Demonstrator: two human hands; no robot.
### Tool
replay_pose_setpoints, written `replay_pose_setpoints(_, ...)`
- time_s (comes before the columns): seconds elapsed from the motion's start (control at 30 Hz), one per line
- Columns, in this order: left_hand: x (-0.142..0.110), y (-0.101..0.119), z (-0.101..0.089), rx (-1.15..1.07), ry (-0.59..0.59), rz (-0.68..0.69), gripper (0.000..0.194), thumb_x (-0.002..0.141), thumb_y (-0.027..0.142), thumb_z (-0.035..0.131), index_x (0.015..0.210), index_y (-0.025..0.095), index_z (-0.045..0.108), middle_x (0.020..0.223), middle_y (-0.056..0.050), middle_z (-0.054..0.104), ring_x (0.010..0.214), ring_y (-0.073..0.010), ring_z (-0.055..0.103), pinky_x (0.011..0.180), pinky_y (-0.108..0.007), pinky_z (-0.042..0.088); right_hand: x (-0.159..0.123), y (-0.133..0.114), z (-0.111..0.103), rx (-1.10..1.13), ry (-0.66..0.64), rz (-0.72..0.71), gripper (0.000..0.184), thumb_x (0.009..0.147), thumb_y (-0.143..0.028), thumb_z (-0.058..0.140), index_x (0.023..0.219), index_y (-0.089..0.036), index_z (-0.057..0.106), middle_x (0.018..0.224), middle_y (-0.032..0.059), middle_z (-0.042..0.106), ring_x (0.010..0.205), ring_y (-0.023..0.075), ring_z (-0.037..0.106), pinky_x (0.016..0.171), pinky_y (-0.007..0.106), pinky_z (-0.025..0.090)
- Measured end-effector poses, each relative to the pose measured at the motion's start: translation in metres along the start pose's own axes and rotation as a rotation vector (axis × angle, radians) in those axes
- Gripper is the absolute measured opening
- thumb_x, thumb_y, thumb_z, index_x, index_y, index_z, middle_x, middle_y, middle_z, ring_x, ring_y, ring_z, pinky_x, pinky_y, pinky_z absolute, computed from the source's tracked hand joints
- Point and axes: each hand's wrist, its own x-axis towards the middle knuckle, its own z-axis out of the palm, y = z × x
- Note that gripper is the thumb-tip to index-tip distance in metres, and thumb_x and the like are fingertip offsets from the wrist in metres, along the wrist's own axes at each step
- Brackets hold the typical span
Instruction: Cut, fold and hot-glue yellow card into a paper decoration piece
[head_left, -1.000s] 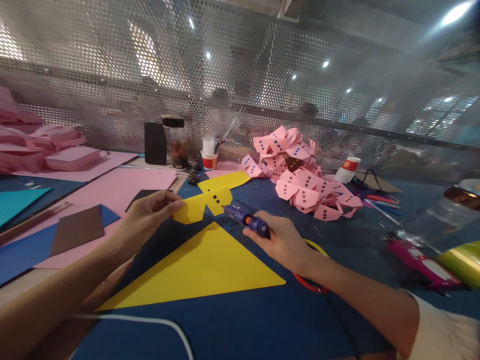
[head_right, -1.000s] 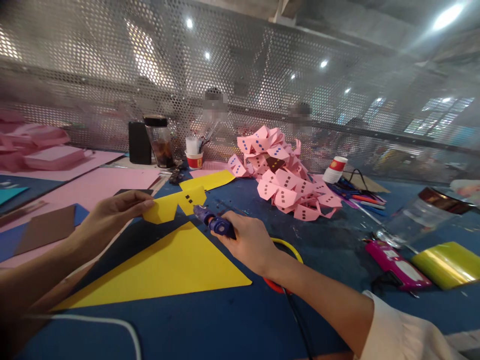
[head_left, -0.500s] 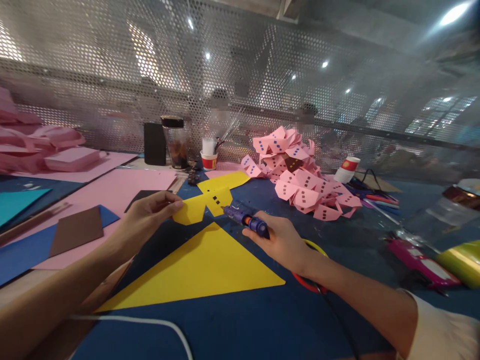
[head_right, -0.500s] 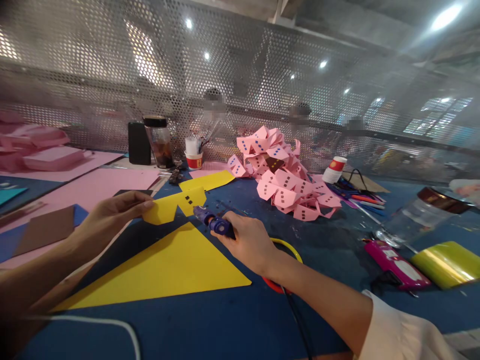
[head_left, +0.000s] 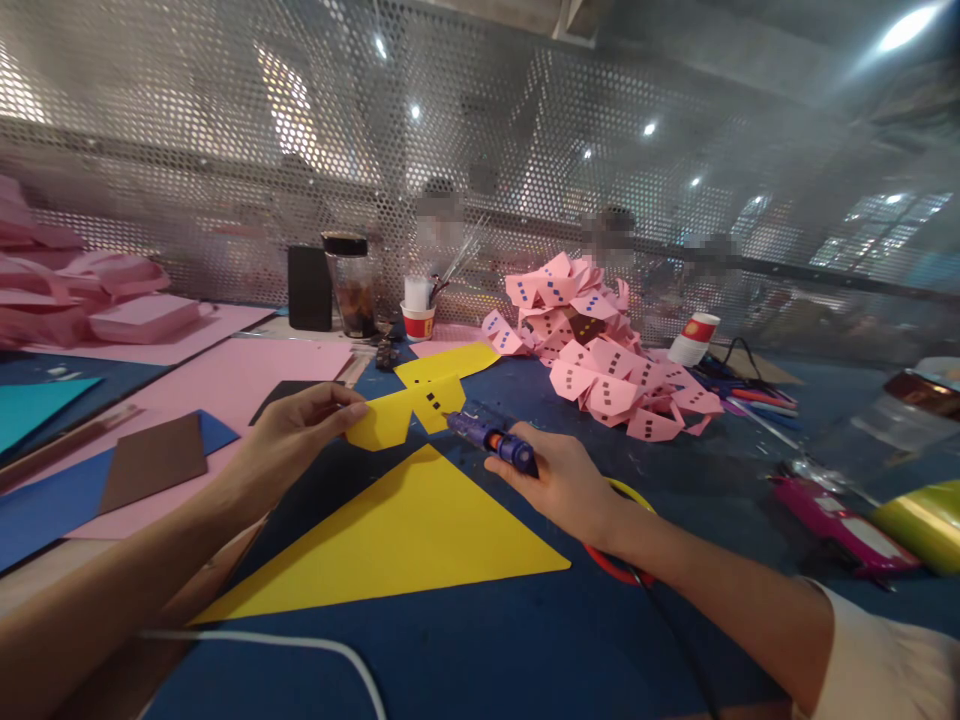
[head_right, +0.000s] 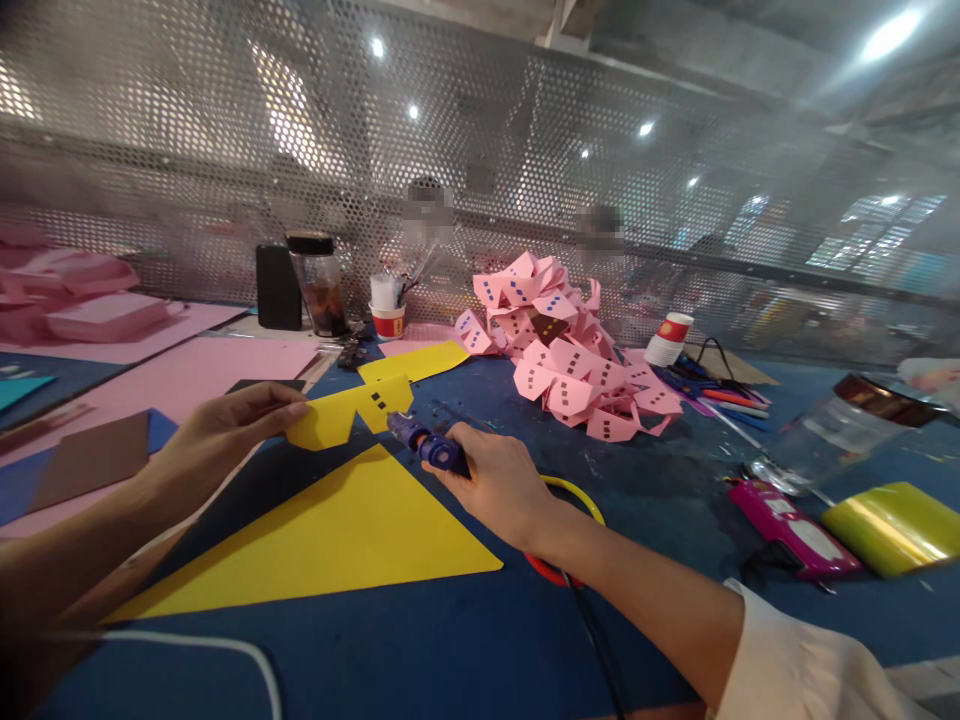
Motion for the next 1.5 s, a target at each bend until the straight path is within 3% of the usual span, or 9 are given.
replay_pose_setpoints(0.5, 0.0002, -0.002, -0.0012, 0.004, -0.018, 0.011, 0.037, 0.081, 0.057, 0.073, 0.093, 0.022, 0.069, 0.09, -0.001, 0.071, 0.085, -0.02, 0.063, 0.075, -0.028, 0.047, -0.0005, 0.0002, -0.0003, -0.053, -0.005, 0.003, 0.027, 0.097, -0.044, 0.063, 0.084, -0.024, 0.05, 0.071, -0.0021, 0.062, 0.056, 0.0145, 0.054, 0.053, 0.025, 0.029)
replay_pose_setpoints(1.03, 0.0007, -0.0013, -0.0011, 0.005, -0.025, -0.011, 0.038, 0.082, 0.058, 0.073, 0.094, 0.022, 0.068, 0.091, -0.001, 0.07, 0.086, -0.0198, 0.06, 0.077, -0.029, 0.043, -0.0006, -0.0003, -0.0002, -0.077, -0.001, 0.011, 0.029, 0.097, -0.039, 0.064, 0.083, -0.025, 0.043, 0.066, -0.0034, 0.058, 0.057, 0.016, 0.055, 0.054, 0.026, 0.025)
replay_pose_setpoints(1.5, 0.0003, -0.0008, -0.0009, 0.0, -0.009, -0.005, 0.041, 0.079, 0.059, 0.074, 0.093, 0.021, 0.069, 0.088, -0.001, 0.071, 0.084, -0.0197, 0.062, 0.076, -0.029, 0.045, -0.0004, 0.0, -0.0012, -0.118, -0.009, 0.026, 0.023, 0.097, -0.039, 0.061, 0.087, -0.024, 0.046, 0.071, -0.0011, 0.064, 0.067, 0.0195, 0.064, 0.055, 0.026, 0.027)
